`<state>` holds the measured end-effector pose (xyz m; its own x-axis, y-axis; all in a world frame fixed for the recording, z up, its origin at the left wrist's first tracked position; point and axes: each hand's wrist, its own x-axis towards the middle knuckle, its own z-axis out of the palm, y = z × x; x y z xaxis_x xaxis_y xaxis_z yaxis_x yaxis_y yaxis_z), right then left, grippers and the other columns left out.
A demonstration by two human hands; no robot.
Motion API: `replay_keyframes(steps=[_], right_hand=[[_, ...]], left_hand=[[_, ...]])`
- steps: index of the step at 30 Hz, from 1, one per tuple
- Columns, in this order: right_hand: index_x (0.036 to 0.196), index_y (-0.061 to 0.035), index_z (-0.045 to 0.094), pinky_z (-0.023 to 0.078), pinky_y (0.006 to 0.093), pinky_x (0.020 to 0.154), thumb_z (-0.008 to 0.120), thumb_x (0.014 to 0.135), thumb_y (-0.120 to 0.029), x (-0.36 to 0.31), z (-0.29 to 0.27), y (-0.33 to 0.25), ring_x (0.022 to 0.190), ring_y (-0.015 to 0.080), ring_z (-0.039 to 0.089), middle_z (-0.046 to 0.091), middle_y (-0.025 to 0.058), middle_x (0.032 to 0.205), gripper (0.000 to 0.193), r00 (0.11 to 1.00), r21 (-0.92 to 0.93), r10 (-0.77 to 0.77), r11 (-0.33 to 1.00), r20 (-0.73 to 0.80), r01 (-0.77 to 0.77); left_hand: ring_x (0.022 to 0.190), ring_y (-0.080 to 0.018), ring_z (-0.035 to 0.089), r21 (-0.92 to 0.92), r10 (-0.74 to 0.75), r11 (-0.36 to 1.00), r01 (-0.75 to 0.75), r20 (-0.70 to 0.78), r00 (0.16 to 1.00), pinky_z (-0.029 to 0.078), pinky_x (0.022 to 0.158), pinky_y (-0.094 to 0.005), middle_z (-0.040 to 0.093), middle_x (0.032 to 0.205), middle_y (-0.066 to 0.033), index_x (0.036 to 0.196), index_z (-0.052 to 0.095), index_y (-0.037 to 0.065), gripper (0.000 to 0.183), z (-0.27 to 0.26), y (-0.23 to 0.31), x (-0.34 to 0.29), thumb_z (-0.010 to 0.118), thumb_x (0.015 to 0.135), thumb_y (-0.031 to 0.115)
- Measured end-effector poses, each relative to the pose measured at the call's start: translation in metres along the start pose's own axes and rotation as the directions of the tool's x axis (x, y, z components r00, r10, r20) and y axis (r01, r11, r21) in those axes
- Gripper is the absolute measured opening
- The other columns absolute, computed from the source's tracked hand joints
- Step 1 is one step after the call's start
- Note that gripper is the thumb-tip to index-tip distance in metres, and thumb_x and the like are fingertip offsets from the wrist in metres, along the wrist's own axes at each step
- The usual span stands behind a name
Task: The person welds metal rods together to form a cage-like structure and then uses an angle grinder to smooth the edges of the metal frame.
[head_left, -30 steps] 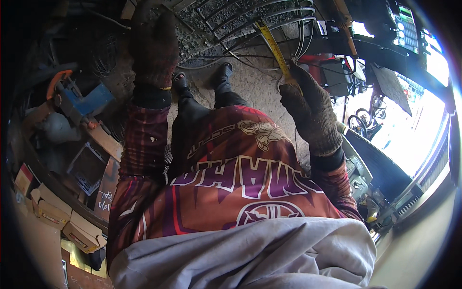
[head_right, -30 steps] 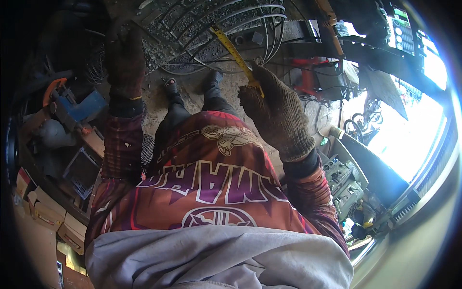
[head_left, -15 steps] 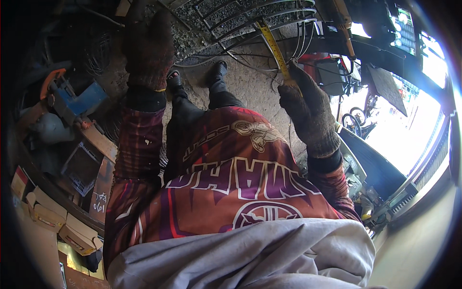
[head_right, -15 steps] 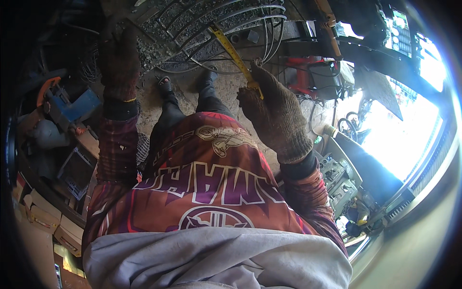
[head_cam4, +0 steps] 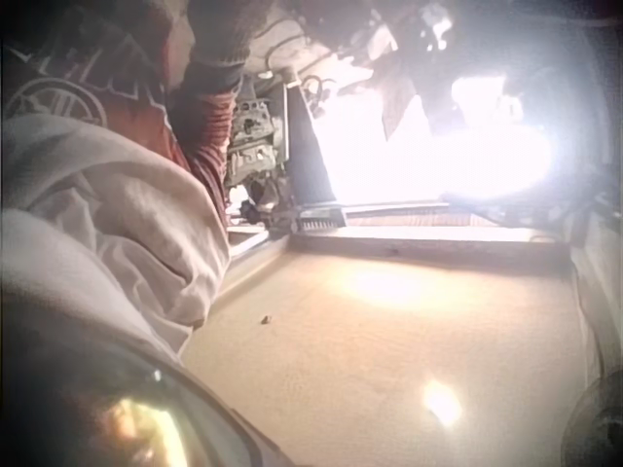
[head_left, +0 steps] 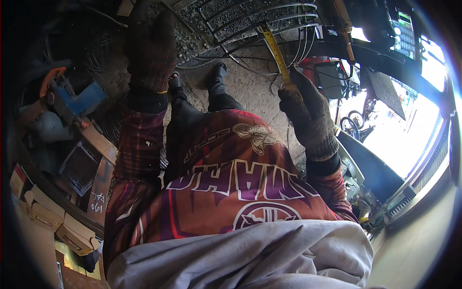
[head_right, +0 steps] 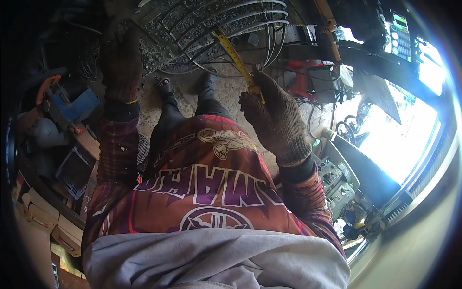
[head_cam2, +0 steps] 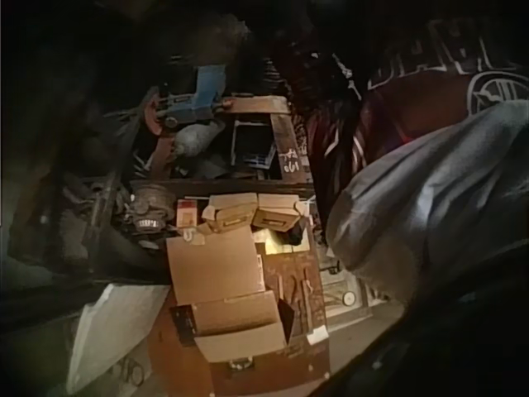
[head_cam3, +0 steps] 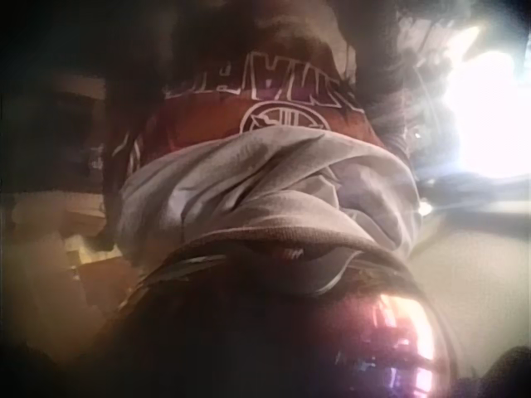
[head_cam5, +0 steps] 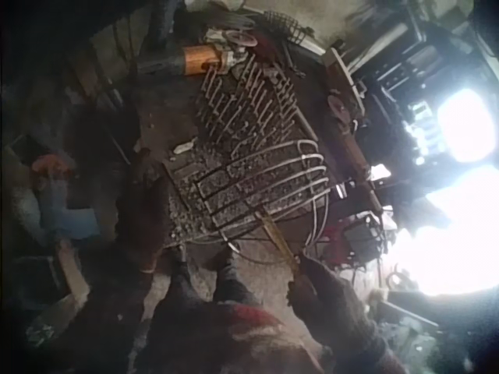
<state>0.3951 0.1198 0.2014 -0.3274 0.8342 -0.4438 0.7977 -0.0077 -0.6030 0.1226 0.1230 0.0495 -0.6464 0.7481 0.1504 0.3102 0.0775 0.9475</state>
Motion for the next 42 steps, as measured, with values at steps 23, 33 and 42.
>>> replay_keyframes(steps=[23,33,42], right_hand=[[0.144,0.0007,0.045,0.053,0.0281,0.075,0.062,0.098,-0.030,-0.012,0.007,0.007,0.085,0.0131,0.065,0.070,0.0114,0.101,0.058,0.997,0.442,-0.056,0.894,-0.053,0.074],[0.144,0.0076,0.040,0.053,0.0303,0.081,0.067,0.093,-0.040,-0.012,0.014,0.006,0.095,0.0183,0.067,0.067,0.0144,0.110,0.075,0.954,0.573,-0.288,0.769,-0.089,0.285],[0.136,0.0009,0.048,0.053,0.0457,0.091,0.085,0.068,-0.031,0.003,0.033,-0.043,0.111,0.0401,0.063,0.063,0.0226,0.122,0.084,0.571,-0.120,-0.793,0.601,-0.214,0.790]], left_hand=[[0.100,-0.0156,0.059,-0.092,0.078,0.993,-0.075,0.027,0.997,0.048,0.088,-0.0315,0.063,0.112,-0.0079,0.122,0.059,0.003,0.033,-0.003,-0.003,0.000,0.063,0.096,0.022],[0.105,-0.0224,0.061,-0.253,0.223,0.943,-0.216,-0.001,0.975,0.050,0.088,-0.0358,0.062,0.113,-0.0134,0.125,0.054,0.001,0.036,-0.028,0.057,-0.062,0.063,0.094,0.016],[0.106,-0.0165,0.061,-0.401,-0.064,0.583,0.707,0.845,0.531,0.052,0.091,-0.0320,0.057,0.127,-0.0097,0.148,0.039,0.005,0.063,-0.055,0.104,-0.084,0.066,0.094,0.024]])
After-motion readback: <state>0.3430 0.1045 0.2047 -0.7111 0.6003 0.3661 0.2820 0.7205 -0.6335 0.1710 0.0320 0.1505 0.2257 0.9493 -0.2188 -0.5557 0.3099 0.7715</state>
